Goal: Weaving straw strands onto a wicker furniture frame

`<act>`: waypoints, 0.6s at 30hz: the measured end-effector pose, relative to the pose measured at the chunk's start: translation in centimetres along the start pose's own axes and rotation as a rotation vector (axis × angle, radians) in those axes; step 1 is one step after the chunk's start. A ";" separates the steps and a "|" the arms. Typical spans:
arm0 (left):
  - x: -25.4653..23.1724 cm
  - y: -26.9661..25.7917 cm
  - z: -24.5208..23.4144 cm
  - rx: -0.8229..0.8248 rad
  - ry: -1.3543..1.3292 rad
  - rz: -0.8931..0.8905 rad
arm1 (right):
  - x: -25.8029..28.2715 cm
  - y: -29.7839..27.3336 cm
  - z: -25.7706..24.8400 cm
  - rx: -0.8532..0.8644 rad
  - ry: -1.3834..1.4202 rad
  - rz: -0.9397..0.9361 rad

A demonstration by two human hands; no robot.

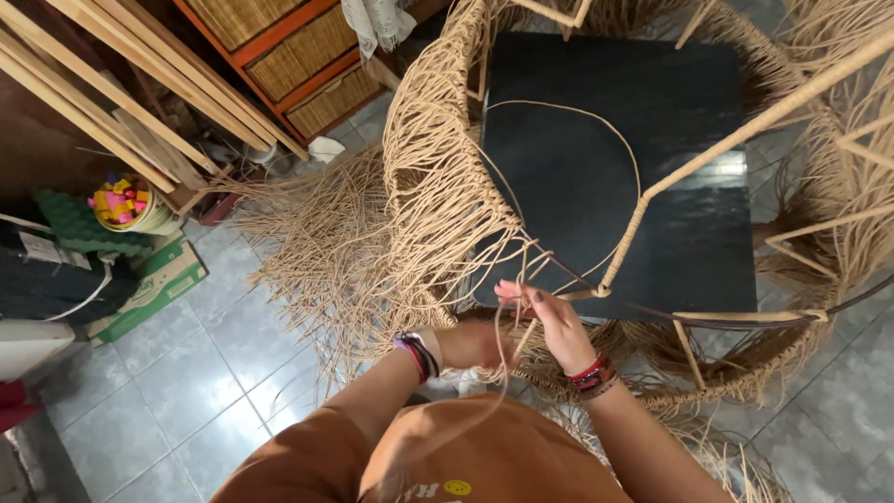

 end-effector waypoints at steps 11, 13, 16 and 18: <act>8.9 0.7 3.7 0.129 0.356 0.040 | 1.0 0.1 0.5 0.036 -0.048 -0.029; 12.8 -0.8 5.8 0.601 0.456 -0.434 | 0.5 0.4 0.3 0.041 0.010 -0.036; 1.3 -1.4 -2.0 -0.273 -0.422 0.451 | -0.3 0.2 0.2 0.026 -0.043 -0.023; 0.8 -1.4 -3.6 -0.298 -0.065 0.241 | 0.2 0.4 0.4 0.033 -0.073 -0.055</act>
Point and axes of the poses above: each hand's wrist, its own y-axis towards the middle knuckle, its own z-axis out of the palm, x = y × z, the point moved 7 cm from there along y, towards the middle knuckle, and after that the axes turned 8 degrees about x, right-handed, at the moved point
